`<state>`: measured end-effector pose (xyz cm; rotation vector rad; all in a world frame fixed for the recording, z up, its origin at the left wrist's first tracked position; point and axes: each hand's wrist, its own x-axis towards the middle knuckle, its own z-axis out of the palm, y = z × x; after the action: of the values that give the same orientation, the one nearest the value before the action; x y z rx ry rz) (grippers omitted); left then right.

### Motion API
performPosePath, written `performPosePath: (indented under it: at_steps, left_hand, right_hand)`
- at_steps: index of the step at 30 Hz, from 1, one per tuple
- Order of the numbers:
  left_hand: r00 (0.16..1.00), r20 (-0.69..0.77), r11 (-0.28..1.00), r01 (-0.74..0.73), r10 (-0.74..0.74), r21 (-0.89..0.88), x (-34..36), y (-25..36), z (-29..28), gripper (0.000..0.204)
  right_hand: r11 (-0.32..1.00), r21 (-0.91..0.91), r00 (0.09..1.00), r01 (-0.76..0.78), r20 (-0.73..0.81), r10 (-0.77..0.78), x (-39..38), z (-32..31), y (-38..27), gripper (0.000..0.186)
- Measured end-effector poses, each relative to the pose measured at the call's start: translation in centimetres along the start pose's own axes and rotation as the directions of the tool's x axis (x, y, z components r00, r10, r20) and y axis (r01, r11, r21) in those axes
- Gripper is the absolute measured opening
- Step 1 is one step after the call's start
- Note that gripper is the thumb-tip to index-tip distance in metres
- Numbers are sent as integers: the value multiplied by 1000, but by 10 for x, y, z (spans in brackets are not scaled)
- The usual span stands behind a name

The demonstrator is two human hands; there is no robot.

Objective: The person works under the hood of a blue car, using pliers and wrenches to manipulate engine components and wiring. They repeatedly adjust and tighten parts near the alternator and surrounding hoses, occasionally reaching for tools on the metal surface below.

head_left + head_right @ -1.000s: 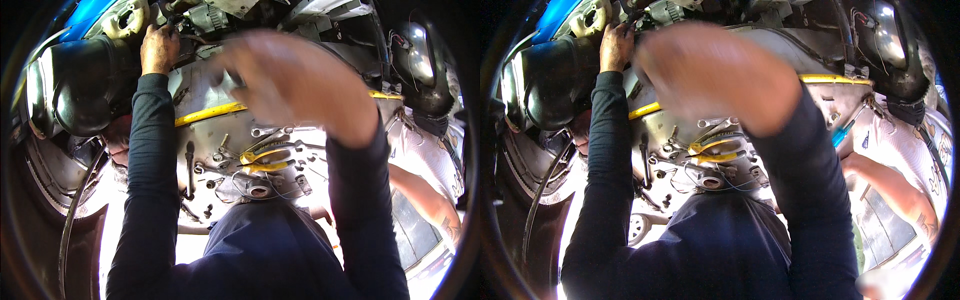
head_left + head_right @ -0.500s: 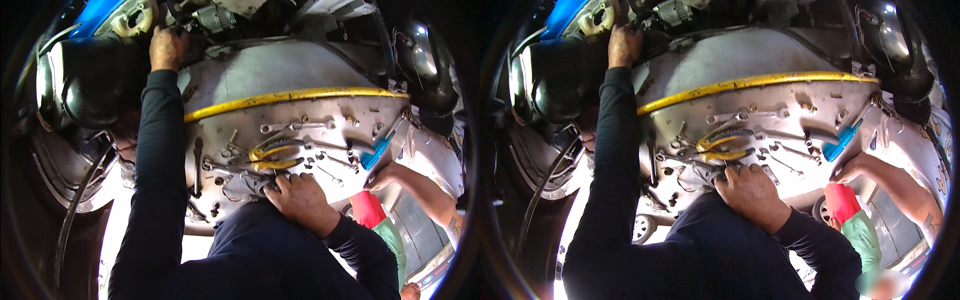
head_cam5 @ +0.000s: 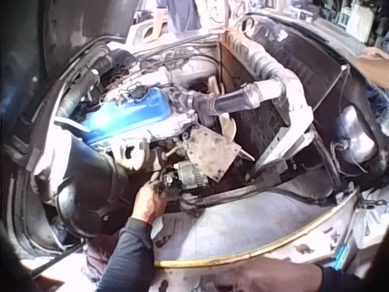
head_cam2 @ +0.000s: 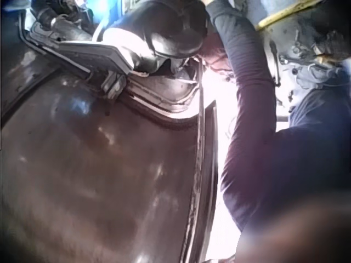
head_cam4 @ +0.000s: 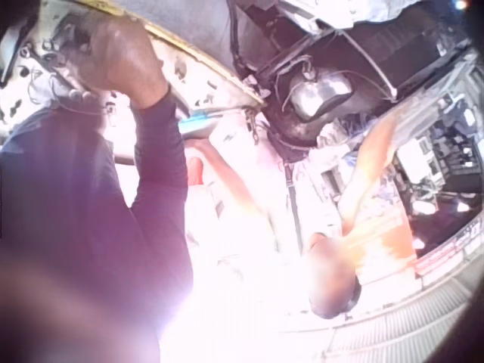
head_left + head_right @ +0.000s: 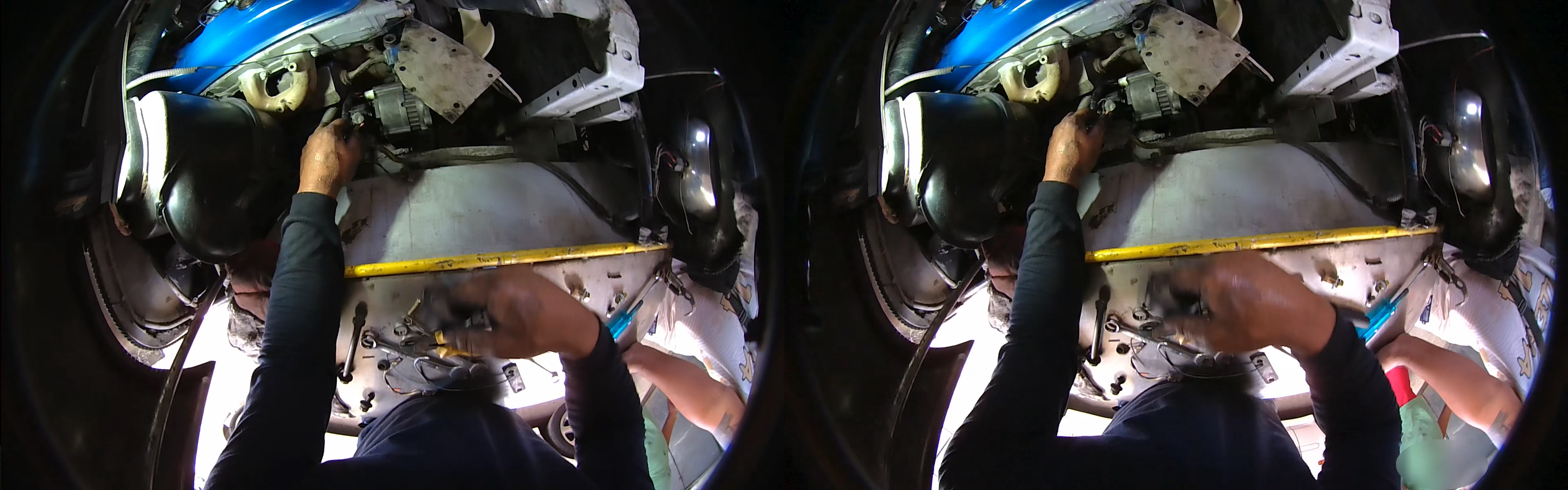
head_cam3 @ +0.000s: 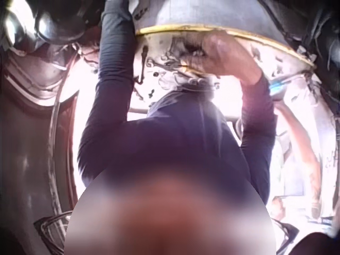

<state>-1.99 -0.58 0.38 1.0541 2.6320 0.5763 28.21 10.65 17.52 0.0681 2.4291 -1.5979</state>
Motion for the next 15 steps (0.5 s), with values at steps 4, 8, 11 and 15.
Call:
performPosePath:
  at_steps: [4,8,11,15]
  left_hand:
    - [1000,27,1000,15,-15,18,1,-5,0,35]
    - [999,50,999,-3,1,41,2,-6,3,34]
    - [999,35,999,-1,-1,55,3,-6,6,36]
    - [1000,31,1000,5,-4,-22,5,-6,8,42]
  right_hand:
    - [973,197,981,-120,173,86,-30,13,-12,29]
    - [957,-45,910,-287,300,287,-57,13,-26,33]
    - [951,109,938,-290,231,260,-68,-2,-28,35]
    - [880,310,905,-360,-115,410,-39,-33,-19,33]
